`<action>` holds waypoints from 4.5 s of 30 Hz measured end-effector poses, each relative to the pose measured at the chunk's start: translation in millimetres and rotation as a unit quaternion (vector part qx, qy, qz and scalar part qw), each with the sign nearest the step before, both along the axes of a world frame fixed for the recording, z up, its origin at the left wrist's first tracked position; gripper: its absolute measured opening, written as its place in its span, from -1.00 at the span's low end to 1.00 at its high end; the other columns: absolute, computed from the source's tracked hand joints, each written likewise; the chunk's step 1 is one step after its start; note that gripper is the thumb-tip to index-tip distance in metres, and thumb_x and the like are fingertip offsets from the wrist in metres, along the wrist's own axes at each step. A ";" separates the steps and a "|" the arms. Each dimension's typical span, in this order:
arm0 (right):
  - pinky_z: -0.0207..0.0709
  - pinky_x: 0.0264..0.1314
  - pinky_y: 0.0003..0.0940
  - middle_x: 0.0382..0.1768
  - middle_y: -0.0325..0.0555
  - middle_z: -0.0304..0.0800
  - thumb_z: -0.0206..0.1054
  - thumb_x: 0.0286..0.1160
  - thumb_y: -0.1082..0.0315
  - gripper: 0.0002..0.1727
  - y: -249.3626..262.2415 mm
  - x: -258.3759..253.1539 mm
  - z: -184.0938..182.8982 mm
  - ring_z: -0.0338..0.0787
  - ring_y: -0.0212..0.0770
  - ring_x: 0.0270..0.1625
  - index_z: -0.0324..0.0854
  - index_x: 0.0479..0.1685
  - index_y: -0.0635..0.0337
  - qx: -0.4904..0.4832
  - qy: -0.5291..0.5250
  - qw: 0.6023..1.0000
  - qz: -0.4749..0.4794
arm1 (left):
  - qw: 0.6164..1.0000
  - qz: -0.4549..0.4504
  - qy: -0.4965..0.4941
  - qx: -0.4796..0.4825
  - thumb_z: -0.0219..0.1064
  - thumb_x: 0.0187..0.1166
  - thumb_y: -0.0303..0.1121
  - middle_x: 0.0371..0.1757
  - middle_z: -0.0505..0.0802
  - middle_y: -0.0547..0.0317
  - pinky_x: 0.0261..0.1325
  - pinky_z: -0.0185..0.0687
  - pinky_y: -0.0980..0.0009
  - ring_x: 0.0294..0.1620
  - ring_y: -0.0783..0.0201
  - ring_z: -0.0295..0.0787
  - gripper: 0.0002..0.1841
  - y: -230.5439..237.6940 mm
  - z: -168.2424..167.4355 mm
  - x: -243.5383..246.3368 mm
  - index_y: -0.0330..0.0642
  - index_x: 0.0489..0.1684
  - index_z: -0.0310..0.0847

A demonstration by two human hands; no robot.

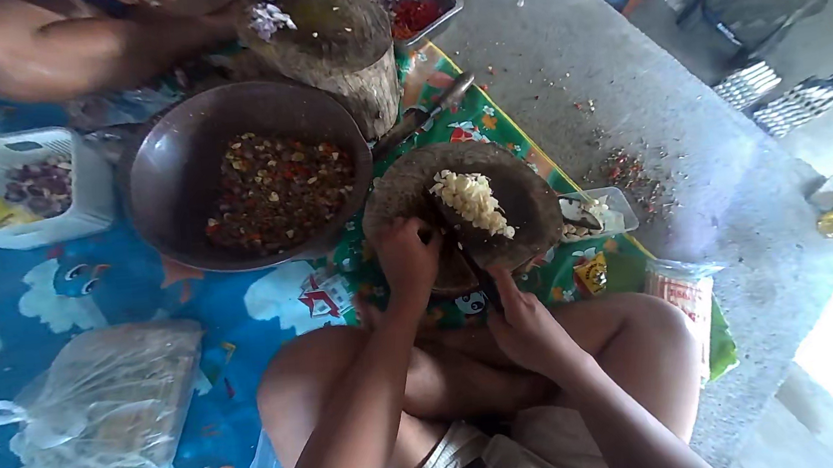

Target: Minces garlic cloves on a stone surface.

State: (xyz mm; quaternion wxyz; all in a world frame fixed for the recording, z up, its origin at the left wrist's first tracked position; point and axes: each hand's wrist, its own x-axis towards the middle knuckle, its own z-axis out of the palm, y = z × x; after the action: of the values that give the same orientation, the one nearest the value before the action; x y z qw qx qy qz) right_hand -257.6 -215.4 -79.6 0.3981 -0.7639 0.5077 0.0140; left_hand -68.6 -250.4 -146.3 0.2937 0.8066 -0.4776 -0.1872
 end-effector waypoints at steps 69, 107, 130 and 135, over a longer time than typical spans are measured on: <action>0.54 -0.49 -0.26 -0.45 -0.26 0.71 -0.03 0.76 0.14 -0.44 28.8 -47.1 -4.3 0.60 -0.31 -0.54 0.43 0.72 -0.09 -0.056 -0.114 0.991 -0.029 | 0.995 0.008 -0.073 -0.071 0.54 0.37 -0.32 -0.13 0.86 -0.02 0.23 0.50 -0.08 0.04 -0.05 0.72 -0.82 3.0 -14.8 -6.6 -0.25 -0.29 0.79; 0.51 -0.46 -0.36 -0.50 -0.33 0.64 -0.02 0.79 0.17 -0.46 0.8 -33.4 -16.8 0.55 -0.41 -0.53 0.39 0.74 -0.12 -0.023 -0.179 0.983 -0.044 | 0.993 0.016 -0.056 -0.107 0.49 0.44 -0.26 -0.21 0.82 0.16 0.25 0.44 0.07 0.01 0.12 0.67 -0.87 3.1 -25.4 -6.4 -0.10 -0.38 0.79; 0.46 -0.51 -0.52 -0.54 -0.40 0.55 -0.02 0.81 0.20 -0.46 8.2 -46.7 -15.6 0.48 -0.52 -0.58 0.38 0.75 -0.14 0.040 -0.230 0.970 -0.065 | 0.993 0.022 -0.062 -0.096 0.49 0.44 -0.26 -0.21 0.82 0.18 0.22 0.44 0.12 -0.01 0.16 0.67 -0.88 2.9 -24.2 -7.4 -0.09 -0.37 0.79; 0.43 -0.62 -0.50 -0.55 -0.39 0.54 -0.04 0.84 0.18 -0.47 11.0 -54.8 -19.0 0.47 -0.47 -0.64 0.36 0.76 -0.21 0.122 -0.262 0.953 -0.097 | 0.993 0.022 -0.067 -0.090 0.48 0.48 -0.25 -0.17 0.84 0.23 0.30 0.40 0.10 0.04 0.17 0.67 -0.89 1.9 -24.0 -7.8 -0.05 -0.31 0.83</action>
State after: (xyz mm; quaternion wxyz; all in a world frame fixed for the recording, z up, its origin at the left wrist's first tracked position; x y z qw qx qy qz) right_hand -312.4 -204.4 -98.5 0.6065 -0.6338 0.4515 -0.1632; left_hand -76.3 -248.5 -170.3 0.3370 0.7976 -0.4934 -0.0827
